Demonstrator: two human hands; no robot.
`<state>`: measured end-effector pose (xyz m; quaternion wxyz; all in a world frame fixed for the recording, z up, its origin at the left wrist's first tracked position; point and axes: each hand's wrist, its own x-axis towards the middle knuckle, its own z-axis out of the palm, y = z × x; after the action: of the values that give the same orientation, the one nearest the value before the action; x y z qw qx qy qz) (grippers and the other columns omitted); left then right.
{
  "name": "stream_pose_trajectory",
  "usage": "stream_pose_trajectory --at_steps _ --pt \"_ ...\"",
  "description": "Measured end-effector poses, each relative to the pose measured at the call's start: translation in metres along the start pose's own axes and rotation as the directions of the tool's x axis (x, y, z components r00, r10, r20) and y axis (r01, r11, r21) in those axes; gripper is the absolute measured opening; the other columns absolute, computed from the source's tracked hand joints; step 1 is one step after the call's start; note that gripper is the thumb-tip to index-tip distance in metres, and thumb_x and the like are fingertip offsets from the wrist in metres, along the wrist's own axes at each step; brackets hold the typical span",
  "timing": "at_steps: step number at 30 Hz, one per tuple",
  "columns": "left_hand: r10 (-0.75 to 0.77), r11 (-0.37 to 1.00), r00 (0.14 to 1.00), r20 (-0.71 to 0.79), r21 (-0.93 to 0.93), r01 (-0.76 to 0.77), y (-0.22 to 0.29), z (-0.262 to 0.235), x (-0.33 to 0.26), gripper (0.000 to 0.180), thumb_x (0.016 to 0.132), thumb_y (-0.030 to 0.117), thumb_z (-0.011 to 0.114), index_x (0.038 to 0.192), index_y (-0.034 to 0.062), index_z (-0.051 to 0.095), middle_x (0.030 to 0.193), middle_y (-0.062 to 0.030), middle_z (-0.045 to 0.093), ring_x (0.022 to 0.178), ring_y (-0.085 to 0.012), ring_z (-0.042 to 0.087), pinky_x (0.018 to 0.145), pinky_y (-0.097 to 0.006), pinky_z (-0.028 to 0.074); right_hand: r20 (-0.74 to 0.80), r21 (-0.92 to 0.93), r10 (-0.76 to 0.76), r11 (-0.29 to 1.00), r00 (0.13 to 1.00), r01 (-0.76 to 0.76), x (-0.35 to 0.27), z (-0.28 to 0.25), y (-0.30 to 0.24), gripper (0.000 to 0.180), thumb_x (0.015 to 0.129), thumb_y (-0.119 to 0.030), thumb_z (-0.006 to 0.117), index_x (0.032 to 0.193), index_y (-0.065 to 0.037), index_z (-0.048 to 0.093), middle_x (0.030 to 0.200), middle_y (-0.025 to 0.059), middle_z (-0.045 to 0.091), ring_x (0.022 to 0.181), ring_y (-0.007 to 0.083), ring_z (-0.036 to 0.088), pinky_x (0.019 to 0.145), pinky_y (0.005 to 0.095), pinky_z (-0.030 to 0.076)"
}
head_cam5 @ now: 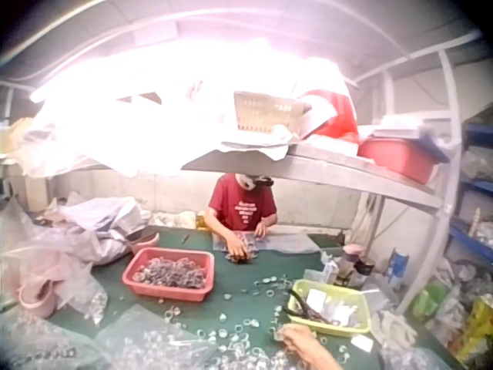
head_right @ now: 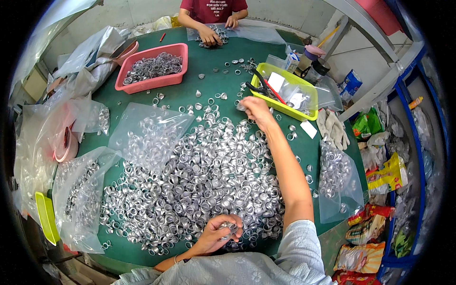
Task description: The person sorts through a large pile of small silver-colored metal rings on a green work table, picking them up and grouping them.
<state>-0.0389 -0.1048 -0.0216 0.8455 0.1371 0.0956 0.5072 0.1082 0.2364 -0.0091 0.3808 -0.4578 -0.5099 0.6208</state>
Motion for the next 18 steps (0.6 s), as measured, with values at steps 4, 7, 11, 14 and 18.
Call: stream_pose_trajectory --at_steps 4,7,11,14,18 --pt "0.007 0.999 1.000 0.021 -0.032 -0.007 -0.001 -0.002 0.001 0.023 0.088 0.009 0.056 0.110 0.0048 0.056 0.111 -0.0121 0.053 0.089 -0.0198 0.056 0.072 -0.029 0.050 0.111 0.613 0.051 0.783 0.993 -0.109 0.001 0.002 0.002 0.019 0.084 -0.018 0.057 0.090 0.000 0.056 0.070 0.0040 0.051 0.046 0.0077 0.035 0.035 0.0191 0.025" --pt "0.012 0.999 0.999 0.031 -0.039 -0.011 -0.001 -0.003 0.002 0.023 0.088 0.009 0.055 0.111 0.0047 0.056 0.111 -0.0120 0.053 0.089 -0.0194 0.056 0.072 -0.029 0.050 0.262 0.775 0.063 0.581 0.963 -0.249 0.008 0.006 0.012 0.022 0.084 -0.019 0.057 0.096 -0.001 0.055 0.074 0.0062 0.052 0.049 0.0091 0.040 0.034 0.0184 0.025" --pt "0.017 0.998 0.999 0.029 -0.054 -0.015 -0.001 -0.004 0.002 0.024 0.088 0.009 0.055 0.111 0.0045 0.055 0.111 -0.0121 0.053 0.088 -0.0189 0.056 0.073 -0.029 0.050 0.152 0.547 0.158 0.809 0.976 -0.216 0.019 0.024 0.014 0.021 0.084 -0.017 0.060 0.099 -0.003 0.059 0.072 0.0040 0.053 0.056 0.0103 0.048 0.035 0.0174 0.026" --pt "0.019 0.997 0.998 0.052 -0.081 -0.015 -0.004 -0.007 0.002 0.024 0.088 0.009 0.054 0.112 0.0039 0.055 0.111 -0.0122 0.053 0.088 -0.0184 0.056 0.073 -0.029 0.050 0.014 -0.172 0.031 0.985 0.999 -0.028 0.029 0.041 0.016 0.021 0.080 -0.013 0.067 0.099 -0.006 0.065 0.071 0.0072 0.062 0.063 0.0153 0.059 0.044 0.0223 0.039" --pt "-0.014 0.999 1.000 -0.016 -0.034 0.014 -0.001 -0.003 0.001 0.024 0.087 0.012 0.058 0.110 0.0058 0.056 0.108 -0.0132 0.052 0.083 -0.0206 0.053 0.069 -0.031 0.045 0.282 -0.889 -0.247 0.296 0.927 0.349 0.042 0.064 0.031 0.016 0.079 -0.019 0.064 0.090 -0.008 0.067 0.092 0.0154 0.065 0.086 0.0340 0.062 0.076 0.0412 0.049"
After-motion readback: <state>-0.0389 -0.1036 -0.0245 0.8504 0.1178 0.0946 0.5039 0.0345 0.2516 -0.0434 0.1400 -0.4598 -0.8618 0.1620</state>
